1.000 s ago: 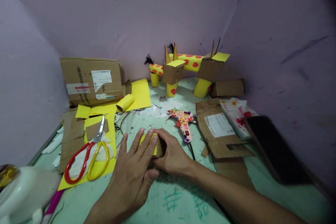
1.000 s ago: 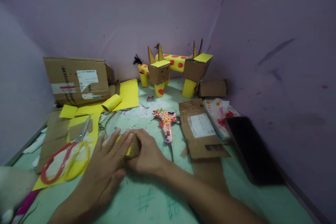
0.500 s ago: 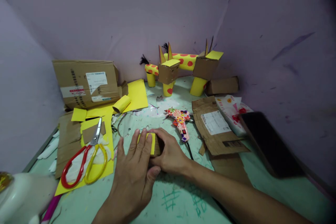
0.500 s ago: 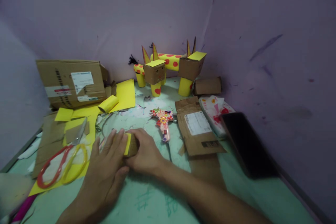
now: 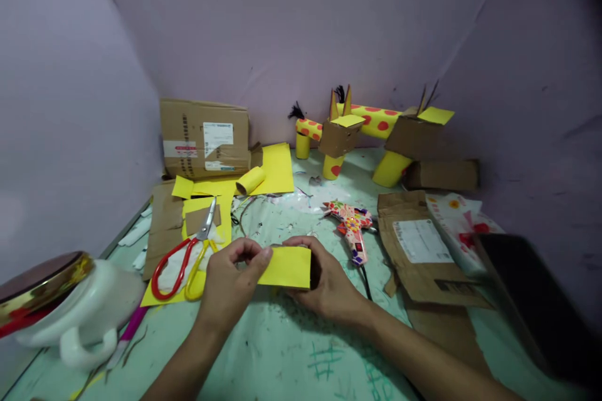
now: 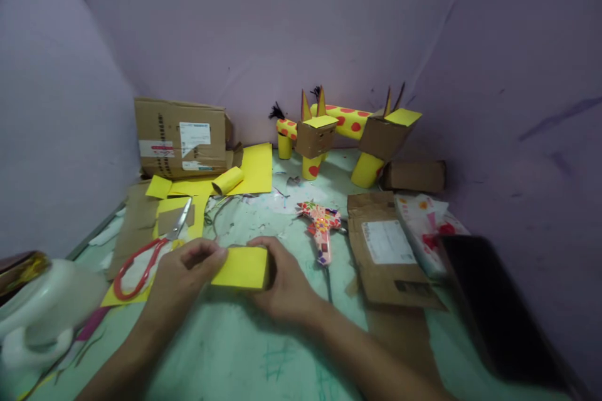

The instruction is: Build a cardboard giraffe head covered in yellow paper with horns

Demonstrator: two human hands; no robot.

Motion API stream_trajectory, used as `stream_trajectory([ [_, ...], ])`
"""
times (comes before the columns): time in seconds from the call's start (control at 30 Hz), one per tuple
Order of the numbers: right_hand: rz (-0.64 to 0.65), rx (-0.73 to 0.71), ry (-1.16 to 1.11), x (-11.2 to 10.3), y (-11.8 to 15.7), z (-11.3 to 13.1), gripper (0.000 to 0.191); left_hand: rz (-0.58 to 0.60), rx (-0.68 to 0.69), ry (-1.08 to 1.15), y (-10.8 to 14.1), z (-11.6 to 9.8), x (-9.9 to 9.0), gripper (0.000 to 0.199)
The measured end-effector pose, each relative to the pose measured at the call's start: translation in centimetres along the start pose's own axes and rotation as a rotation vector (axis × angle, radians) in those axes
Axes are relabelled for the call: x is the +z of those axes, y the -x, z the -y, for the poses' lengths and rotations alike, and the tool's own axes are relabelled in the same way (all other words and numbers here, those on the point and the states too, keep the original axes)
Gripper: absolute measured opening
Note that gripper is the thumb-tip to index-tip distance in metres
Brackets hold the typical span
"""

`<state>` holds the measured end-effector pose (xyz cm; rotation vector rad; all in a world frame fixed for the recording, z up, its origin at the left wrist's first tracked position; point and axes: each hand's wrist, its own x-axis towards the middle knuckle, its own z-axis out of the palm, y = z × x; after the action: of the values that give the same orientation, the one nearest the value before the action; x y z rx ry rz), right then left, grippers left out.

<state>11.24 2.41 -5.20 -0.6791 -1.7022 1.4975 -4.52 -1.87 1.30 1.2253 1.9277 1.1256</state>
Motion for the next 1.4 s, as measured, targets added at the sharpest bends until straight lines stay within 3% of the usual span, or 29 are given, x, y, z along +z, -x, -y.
stream_trajectory([
  [0.3,0.008,0.029,-0.027,0.2,0.2,0.0,0.060,-0.085,0.079,-0.040,0.5,-0.7,0.4,0.019],
  [0.77,-0.012,0.009,-0.061,0.3,0.2,-0.2,0.058,-0.094,0.070,-0.048,0.6,-0.5,0.9,0.021],
  [0.87,-0.045,0.021,-0.072,0.1,0.0,-0.1,0.058,-0.087,0.028,0.049,0.2,0.1,0.5,0.020],
  [0.93,-0.066,0.045,-0.096,0.0,-0.3,0.2,0.059,-0.041,0.033,0.213,-0.2,0.8,0.1,0.030],
  [1.0,-0.082,0.069,-0.121,-0.1,-0.6,0.6,0.059,0.085,0.105,0.335,-0.6,1.6,-0.3,0.052],
  [1.07,-0.092,0.077,-0.130,-0.2,-0.9,1.1,0.060,0.216,0.165,0.340,-0.8,2.1,-0.4,0.073],
  [1.13,-0.108,0.063,-0.124,-0.2,-1.0,1.4,0.060,0.287,0.135,0.309,-0.7,2.2,-0.2,0.083],
  [1.27,-0.114,0.006,-0.048,-0.1,-0.8,1.8,0.063,0.362,0.036,0.382,-0.2,1.3,0.9,0.071],
  [1.4,-0.042,-0.054,0.078,-0.9,-0.9,2.8,0.088,0.281,-0.015,0.506,0.2,0.9,1.6,0.057],
])
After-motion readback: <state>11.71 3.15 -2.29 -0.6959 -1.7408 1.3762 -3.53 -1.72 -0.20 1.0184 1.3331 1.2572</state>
